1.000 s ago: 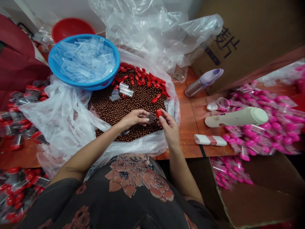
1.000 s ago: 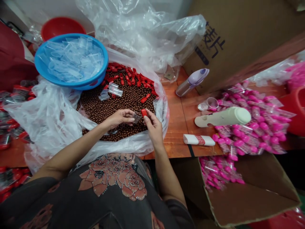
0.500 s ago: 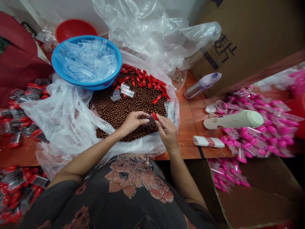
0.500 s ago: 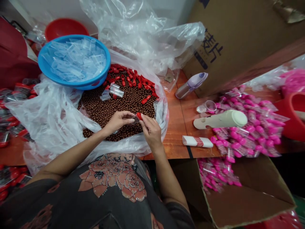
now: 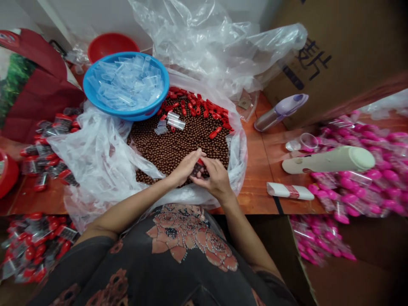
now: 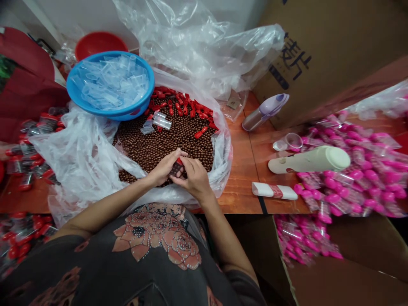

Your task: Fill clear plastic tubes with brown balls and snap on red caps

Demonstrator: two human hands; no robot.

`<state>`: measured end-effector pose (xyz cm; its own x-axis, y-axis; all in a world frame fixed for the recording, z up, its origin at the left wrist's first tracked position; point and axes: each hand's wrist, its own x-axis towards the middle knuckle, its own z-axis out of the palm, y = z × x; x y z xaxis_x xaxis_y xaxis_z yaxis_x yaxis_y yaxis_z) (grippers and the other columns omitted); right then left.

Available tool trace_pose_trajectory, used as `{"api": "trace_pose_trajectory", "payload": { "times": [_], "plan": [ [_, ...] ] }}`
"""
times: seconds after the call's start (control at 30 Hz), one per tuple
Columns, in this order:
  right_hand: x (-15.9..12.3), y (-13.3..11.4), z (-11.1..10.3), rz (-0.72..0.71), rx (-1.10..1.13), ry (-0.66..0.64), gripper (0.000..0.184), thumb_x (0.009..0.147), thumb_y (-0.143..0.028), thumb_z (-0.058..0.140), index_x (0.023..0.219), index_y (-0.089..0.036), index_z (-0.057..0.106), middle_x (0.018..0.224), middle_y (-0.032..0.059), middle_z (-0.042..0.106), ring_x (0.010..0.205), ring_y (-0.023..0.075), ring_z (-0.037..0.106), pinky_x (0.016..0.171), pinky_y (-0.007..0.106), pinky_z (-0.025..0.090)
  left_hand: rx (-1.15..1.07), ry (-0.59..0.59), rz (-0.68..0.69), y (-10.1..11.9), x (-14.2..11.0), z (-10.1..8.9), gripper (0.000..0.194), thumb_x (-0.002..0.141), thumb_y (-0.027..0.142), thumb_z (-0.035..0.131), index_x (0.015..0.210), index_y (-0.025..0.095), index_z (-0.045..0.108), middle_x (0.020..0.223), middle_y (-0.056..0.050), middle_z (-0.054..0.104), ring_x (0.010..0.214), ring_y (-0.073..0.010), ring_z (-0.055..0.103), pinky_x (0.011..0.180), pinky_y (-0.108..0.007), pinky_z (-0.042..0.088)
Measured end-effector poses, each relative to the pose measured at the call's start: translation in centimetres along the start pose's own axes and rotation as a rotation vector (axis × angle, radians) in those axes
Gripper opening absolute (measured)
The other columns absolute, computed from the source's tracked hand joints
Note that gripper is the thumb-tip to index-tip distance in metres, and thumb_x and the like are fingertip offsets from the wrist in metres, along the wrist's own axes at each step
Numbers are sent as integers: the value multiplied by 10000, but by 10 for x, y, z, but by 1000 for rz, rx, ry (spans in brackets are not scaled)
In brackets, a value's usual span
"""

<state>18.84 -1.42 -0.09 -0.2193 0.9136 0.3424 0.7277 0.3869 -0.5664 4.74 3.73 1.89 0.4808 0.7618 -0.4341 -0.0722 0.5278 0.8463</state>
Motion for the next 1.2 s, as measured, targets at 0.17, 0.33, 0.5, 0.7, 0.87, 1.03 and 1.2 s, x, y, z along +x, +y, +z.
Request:
{"api": "trace_pose_trajectory", "payload": {
  "times": [0.17,0.33,0.5,0.7,0.87,1.03,1.2],
  "plan": [
    [-1,-5,-1,103,315,35,643,784,-417,706,1337,-240,431,1249,116,607,1131,263,605,976,470,506,-55,90,97,-1,-3,2,405,953,423,373,1253,177,489,589,34,527,408,-87,457,403,-192,380],
    [1,-3,1,484,682,299,320,871,-410,601,1131,-254,499,960,34,691,816,164,681,723,324,583,-38,33,31,8,-7,-1,512,954,457,328,1395,198,370,588,38,541,406,-96,454,390,-184,364],
    [7,-8,1,367,550,253,363,904,-424,551,1236,-278,524,1176,66,673,1074,216,640,929,428,532,86,38,-20,6,-7,0,728,923,687,178,1452,223,363,628,3,573,471,-116,505,456,-212,399],
    [10,-15,-4,56,-1,-82,814,783,-550,678,1448,-215,348,1307,139,579,1176,338,517,984,521,437,44,45,24,0,-2,-4,706,906,670,350,1426,194,385,633,5,550,476,-115,491,461,-225,380],
    [20,-17,-1,-38,-213,-72,646,827,-558,601,1312,-152,471,1215,179,597,1079,349,534,903,487,434,26,102,59,-1,-1,-9,534,923,404,422,1409,182,405,687,9,561,477,-99,487,464,-223,386],
    [33,-11,7,-172,-249,-153,585,802,-592,580,1137,-112,586,1011,180,642,940,330,563,826,456,452,-4,164,40,-3,-6,-18,505,915,353,385,1389,190,441,628,21,539,445,-95,462,438,-215,355],
    [36,-13,21,-208,-156,-222,638,794,-603,590,1200,-112,573,1052,172,660,983,324,586,868,461,461,-155,167,-64,-7,-20,-25,473,908,405,400,1308,182,518,579,22,541,442,-104,484,442,-213,374]
  ]
}}
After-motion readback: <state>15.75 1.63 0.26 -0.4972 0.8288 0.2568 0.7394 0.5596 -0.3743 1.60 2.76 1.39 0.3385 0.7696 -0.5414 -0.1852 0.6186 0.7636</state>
